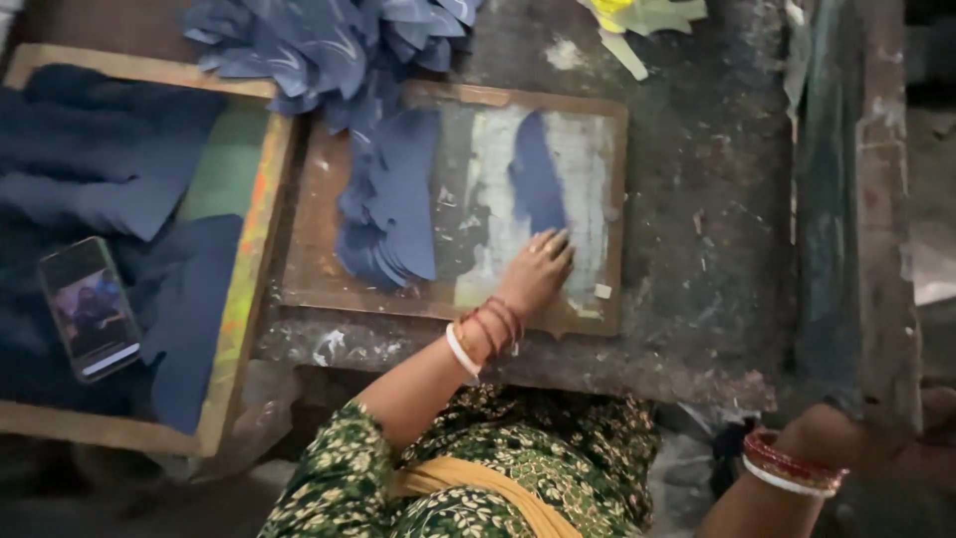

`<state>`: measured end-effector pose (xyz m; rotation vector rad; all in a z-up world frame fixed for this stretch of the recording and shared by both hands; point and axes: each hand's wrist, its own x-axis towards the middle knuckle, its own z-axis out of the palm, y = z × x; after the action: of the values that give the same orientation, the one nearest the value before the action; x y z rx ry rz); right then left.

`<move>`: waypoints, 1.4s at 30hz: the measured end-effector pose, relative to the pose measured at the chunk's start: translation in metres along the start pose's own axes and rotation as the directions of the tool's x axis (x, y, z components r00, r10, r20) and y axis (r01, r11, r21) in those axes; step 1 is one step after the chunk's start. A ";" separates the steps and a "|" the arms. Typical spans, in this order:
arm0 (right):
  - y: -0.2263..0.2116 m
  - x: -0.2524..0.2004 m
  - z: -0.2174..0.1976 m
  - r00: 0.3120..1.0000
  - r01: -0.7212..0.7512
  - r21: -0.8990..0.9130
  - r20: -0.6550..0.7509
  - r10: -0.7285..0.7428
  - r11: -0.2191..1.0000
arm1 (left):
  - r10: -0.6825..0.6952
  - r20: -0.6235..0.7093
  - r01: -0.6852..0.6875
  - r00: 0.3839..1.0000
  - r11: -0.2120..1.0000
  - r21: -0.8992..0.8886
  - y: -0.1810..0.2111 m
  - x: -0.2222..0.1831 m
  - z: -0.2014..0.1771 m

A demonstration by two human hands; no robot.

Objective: Applying designs to pieces of fabric using a screen printing frame and squeegee.

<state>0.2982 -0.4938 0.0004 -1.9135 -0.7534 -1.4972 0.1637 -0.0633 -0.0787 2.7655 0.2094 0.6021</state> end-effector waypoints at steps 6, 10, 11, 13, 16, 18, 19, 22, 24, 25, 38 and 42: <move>-0.078 0.084 0.015 1.000 -0.004 -0.031 0.021 0.005 1.000 | 0.057 0.004 -0.054 0.998 0.965 -0.257 0.003 0.045 0.034; -0.081 0.080 0.013 0.977 -0.213 0.098 0.011 0.213 0.972 | 0.207 0.109 -0.193 0.972 0.973 -0.127 0.021 0.007 0.024; -0.089 0.085 0.014 0.970 -0.244 0.109 0.004 0.245 0.964 | 0.251 0.160 -0.240 0.955 0.967 -0.083 0.026 -0.008 0.017; -0.095 0.096 0.020 0.978 -0.205 0.145 -0.003 0.207 0.968 | 0.254 0.163 -0.237 0.953 0.964 -0.119 0.031 -0.016 -0.008; -0.101 0.101 0.021 0.986 -0.162 0.177 -0.002 0.165 0.971 | 0.249 0.180 -0.210 0.952 0.955 -0.208 0.030 -0.019 -0.025; -0.095 0.093 0.020 0.987 -0.154 0.171 -0.007 0.157 0.973 | 0.250 0.188 -0.198 0.950 0.946 -0.256 0.026 -0.018 -0.027; -0.088 0.086 0.019 0.983 -0.182 0.181 -0.004 0.185 0.966 | 0.257 0.211 -0.195 0.943 0.942 -0.275 0.024 -0.017 -0.027; -0.076 0.073 0.018 0.972 -0.227 0.222 -0.010 0.235 0.948 | 0.265 0.236 -0.190 0.935 0.935 -0.300 0.029 -0.020 -0.031; -0.081 0.067 0.022 0.965 -0.248 0.258 -0.021 0.262 0.934 | 0.263 0.239 -0.187 0.935 0.936 -0.299 0.036 -0.021 -0.046; -0.087 0.064 0.025 0.948 -0.304 0.314 0.005 0.319 0.899 | 0.285 0.229 -0.228 0.931 0.942 -0.247 0.043 -0.021 -0.058; -0.209 0.031 0.151 0.398 -0.203 0.353 0.882 -0.253 0.913 | -0.390 0.542 0.592 0.745 0.760 -0.269 0.042 -0.115 -0.107; -0.197 0.037 0.258 0.482 -0.087 0.406 0.816 -0.318 0.910 | -0.365 0.494 0.488 0.789 0.861 -0.143 0.037 -0.106 -0.105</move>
<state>0.3260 -0.1687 0.0070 -2.2433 -1.5238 -0.1997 0.0260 -0.0921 -0.0164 2.3858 0.5872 -0.1334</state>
